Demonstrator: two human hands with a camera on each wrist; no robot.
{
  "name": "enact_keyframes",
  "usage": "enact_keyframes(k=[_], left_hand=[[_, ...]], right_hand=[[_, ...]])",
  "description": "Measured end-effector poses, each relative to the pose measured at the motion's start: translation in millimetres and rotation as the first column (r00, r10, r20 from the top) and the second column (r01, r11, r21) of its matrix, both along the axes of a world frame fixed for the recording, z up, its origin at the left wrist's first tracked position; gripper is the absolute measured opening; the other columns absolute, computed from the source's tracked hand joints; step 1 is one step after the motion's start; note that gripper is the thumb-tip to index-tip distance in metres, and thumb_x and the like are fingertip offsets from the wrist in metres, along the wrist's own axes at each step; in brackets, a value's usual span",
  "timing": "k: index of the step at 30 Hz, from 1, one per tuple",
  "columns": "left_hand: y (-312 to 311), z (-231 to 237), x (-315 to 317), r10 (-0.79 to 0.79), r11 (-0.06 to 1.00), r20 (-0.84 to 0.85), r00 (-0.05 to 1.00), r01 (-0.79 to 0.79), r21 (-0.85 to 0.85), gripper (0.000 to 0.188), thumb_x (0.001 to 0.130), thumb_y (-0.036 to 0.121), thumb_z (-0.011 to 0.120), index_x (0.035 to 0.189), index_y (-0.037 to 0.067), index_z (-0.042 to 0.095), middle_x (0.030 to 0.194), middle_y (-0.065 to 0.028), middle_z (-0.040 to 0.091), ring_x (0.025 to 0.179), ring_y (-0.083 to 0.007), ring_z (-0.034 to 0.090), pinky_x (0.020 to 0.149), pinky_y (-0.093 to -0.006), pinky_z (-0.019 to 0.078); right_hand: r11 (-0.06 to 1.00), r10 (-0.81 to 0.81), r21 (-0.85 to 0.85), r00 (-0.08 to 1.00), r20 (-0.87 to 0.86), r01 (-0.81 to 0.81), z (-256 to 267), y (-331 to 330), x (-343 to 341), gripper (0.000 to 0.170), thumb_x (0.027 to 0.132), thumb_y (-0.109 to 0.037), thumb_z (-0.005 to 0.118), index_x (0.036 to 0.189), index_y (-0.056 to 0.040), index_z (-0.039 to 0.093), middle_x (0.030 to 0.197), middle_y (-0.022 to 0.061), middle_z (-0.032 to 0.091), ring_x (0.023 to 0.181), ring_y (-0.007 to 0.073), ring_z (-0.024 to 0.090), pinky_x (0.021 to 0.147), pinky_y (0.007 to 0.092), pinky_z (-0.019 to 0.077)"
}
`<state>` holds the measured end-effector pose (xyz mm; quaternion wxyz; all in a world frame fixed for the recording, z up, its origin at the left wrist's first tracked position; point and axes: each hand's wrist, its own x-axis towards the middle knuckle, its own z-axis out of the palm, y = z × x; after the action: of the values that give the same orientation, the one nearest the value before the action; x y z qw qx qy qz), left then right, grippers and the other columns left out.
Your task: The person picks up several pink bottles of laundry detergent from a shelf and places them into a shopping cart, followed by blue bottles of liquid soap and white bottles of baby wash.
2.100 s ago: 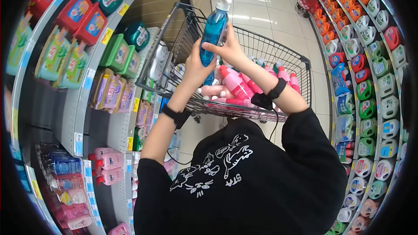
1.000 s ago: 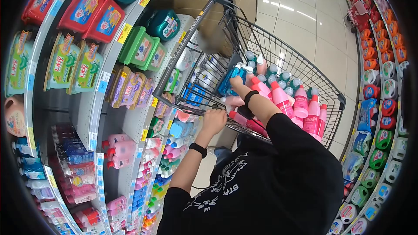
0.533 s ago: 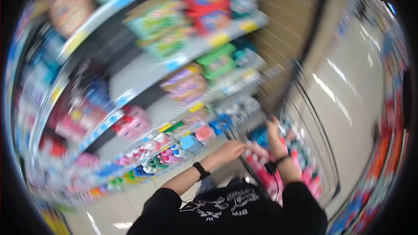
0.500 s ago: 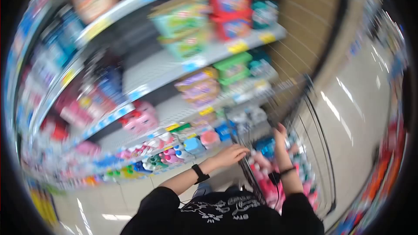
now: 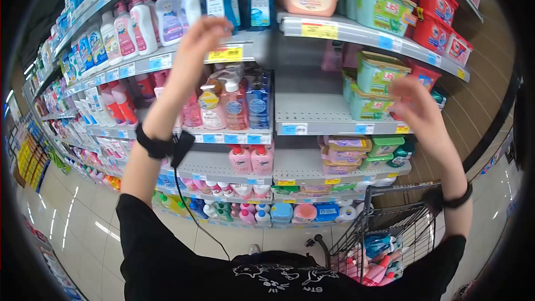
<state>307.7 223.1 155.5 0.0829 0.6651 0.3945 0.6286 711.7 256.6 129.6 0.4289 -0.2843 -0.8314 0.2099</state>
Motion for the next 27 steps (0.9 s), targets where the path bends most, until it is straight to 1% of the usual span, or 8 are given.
enact_keyframes(k=[1, 6, 10, 12, 16, 21, 23, 27], left_hand=[[9.9, 14.7, -21.7, 0.015, 1.000, 0.036, 0.999, -0.016, 0.023, 0.032, 0.088, 0.020, 0.054, 0.115, 0.002, 0.053, 0.110, -0.0077, 0.059, 0.102, -0.0153, 0.055, 0.089, -0.0299, 0.0432], [54.0, 27.2, -82.7, 0.052, 0.998, 0.134, 0.990, -0.047, -0.042, 0.043, 0.085, 0.022, 0.057, 0.121, 0.001, 0.050, 0.122, -0.0092, 0.051, 0.114, -0.0171, 0.049, 0.097, -0.0317, 0.0396], [76.6, 16.0, -98.7, 0.108, 0.979, 0.028, 0.994, -0.102, -0.178, 0.060, 0.081, 0.029, 0.060, 0.131, 0.002, 0.041, 0.127, -0.0111, 0.047, 0.120, -0.0196, 0.042, 0.102, -0.0340, 0.0323], [75.1, 10.9, -97.2, 0.089, 0.976, 0.008, 0.996, -0.086, -0.198, 0.066, 0.080, 0.032, 0.060, 0.134, 0.001, 0.037, 0.129, -0.0143, 0.045, 0.121, -0.0232, 0.042, 0.099, -0.0332, 0.0329], [72.6, 3.3, -102.3, 0.057, 0.972, -0.013, 0.998, -0.058, -0.229, 0.067, 0.081, 0.031, 0.060, 0.134, 0.000, 0.036, 0.133, -0.0200, 0.042, 0.125, -0.0267, 0.039, 0.102, -0.0351, 0.0300], [78.3, -4.5, -111.4, 0.003, 0.977, -0.085, 0.996, -0.021, -0.213, 0.066, 0.083, 0.027, 0.059, 0.136, -0.001, 0.031, 0.136, -0.0236, 0.037, 0.134, -0.0305, 0.028, 0.108, -0.0367, 0.0225], [77.9, -5.2, -110.3, -0.014, 0.977, -0.122, 0.992, -0.013, -0.215, 0.068, 0.083, 0.025, 0.060, 0.137, -0.001, 0.027, 0.139, -0.0241, 0.032, 0.136, -0.0324, 0.023, 0.110, -0.0388, 0.0205], [87.3, -18.4, -111.4, -0.010, 1.000, -0.161, 0.987, 0.007, -0.021, 0.072, 0.084, 0.024, 0.062, 0.138, -0.003, 0.022, 0.142, -0.0256, 0.026, 0.134, -0.0334, 0.025, 0.110, -0.0405, 0.0211]], right_hand=[[0.988, 0.098, 0.118, 0.995, 0.027, -0.101, 17.3, 11.5, -34.4, 0.041, 0.085, -0.005, 0.056, 0.124, -0.0033, 0.045, 0.112, 0.0077, 0.056, 0.106, 0.0156, 0.053, 0.086, 0.0289, 0.0446], [0.950, 0.296, 0.123, 0.953, -0.065, -0.287, 63.3, 71.6, -207.4, 0.054, 0.084, -0.025, 0.063, 0.129, -0.0032, 0.041, 0.122, 0.0139, 0.054, 0.112, 0.0181, 0.051, 0.093, 0.0308, 0.0395], [0.988, 0.151, -0.019, 0.988, -0.025, -0.152, 65.4, 112.7, -311.2, 0.092, 0.069, -0.037, 0.076, 0.138, 0.0011, 0.027, 0.130, 0.0230, 0.045, 0.120, 0.0277, 0.045, 0.096, 0.0349, 0.0373], [0.996, 0.081, -0.037, 0.996, 0.048, -0.079, 66.4, 129.0, -340.9, 0.106, 0.061, -0.037, 0.080, 0.134, 0.0137, 0.021, 0.124, 0.0290, 0.046, 0.116, 0.0318, 0.049, 0.095, 0.0361, 0.0399], [0.988, 0.059, -0.143, 0.997, 0.052, -0.051, 72.0, 153.6, -374.1, 0.104, 0.058, -0.036, 0.082, 0.129, 0.0158, 0.026, 0.121, 0.0279, 0.049, 0.113, 0.0325, 0.051, 0.094, 0.0357, 0.0406], [0.982, -0.107, -0.155, 0.994, 0.036, 0.111, 70.6, 164.1, -387.3, 0.079, 0.056, -0.036, 0.083, 0.112, 0.0080, 0.052, 0.102, 0.0191, 0.062, 0.092, 0.0271, 0.062, 0.081, 0.0339, 0.0476], [0.987, -0.111, -0.118, 0.994, -0.007, 0.110, 67.9, 164.0, -385.5, 0.077, 0.055, -0.037, 0.083, 0.112, 0.0065, 0.054, 0.097, 0.0172, 0.063, 0.089, 0.0261, 0.063, 0.079, 0.0330, 0.0483], [0.984, -0.147, -0.109, 0.987, -0.067, 0.139, 60.6, 149.9, -379.3, 0.077, 0.057, -0.040, 0.081, 0.111, 0.0067, 0.054, 0.097, 0.0175, 0.064, 0.089, 0.0260, 0.063, 0.078, 0.0326, 0.0488]])
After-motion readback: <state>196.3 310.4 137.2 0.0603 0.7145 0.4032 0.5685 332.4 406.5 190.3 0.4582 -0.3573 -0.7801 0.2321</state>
